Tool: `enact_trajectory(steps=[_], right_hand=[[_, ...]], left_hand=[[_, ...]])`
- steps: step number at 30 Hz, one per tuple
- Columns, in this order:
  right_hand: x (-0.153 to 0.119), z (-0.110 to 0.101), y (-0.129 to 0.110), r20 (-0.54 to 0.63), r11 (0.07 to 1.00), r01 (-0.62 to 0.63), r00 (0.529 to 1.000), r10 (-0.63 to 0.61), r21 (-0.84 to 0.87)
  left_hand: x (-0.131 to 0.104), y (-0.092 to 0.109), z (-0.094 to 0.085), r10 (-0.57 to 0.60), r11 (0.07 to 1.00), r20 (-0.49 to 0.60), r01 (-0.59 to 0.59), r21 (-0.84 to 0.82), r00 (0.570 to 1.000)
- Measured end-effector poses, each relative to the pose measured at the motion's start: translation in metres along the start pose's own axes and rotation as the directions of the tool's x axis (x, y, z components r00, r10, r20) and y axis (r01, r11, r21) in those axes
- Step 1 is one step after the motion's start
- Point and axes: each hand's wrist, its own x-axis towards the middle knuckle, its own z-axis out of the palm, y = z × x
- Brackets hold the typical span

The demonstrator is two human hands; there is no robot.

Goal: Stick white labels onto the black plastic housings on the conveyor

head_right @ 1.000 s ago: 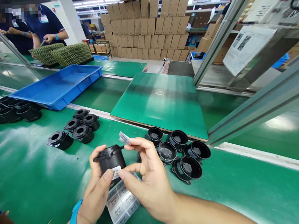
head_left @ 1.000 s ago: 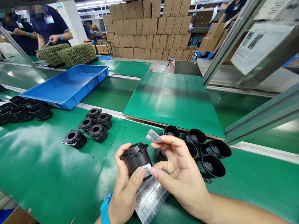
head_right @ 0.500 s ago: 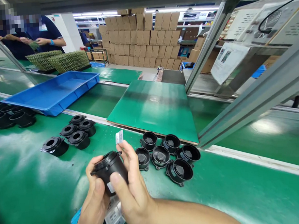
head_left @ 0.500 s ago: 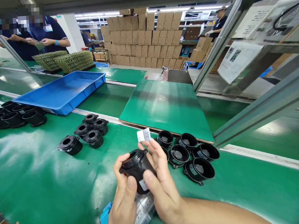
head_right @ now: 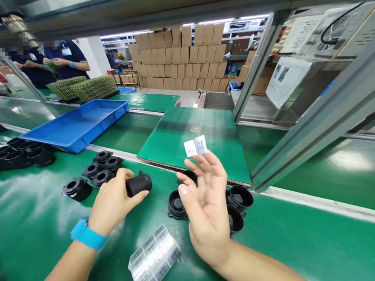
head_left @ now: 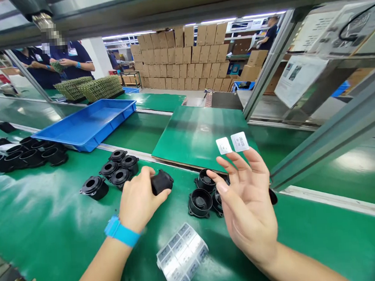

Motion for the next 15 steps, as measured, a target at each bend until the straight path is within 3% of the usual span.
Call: enact_trajectory(steps=[2,7,10,12,15], right_hand=[[-0.002,-0.001,0.001,0.014,1.000,-0.013,1.000,0.013,0.000],[-0.002,-0.003,0.004,0.038,0.999,-0.044,0.998,0.043,0.013],[-0.002,-0.003,0.004,0.054,0.998,-0.054,0.997,0.053,0.032],[-0.002,-0.003,0.005,0.059,0.996,-0.069,0.996,0.067,0.049],[-0.003,-0.001,0.005,0.081,0.993,-0.094,0.993,0.088,0.068]], left_hand=[[0.014,0.009,0.011,0.066,0.996,-0.004,-0.066,0.066,0.998],[0.025,0.029,0.053,0.248,0.967,0.021,-0.247,-0.056,0.968],[0.021,0.023,0.059,0.318,0.945,-0.010,-0.317,-0.085,0.948],[0.018,0.006,0.049,0.241,0.969,-0.097,-0.245,-0.029,0.966],[0.011,-0.034,0.021,0.000,0.995,-0.293,0.028,0.093,0.956]])
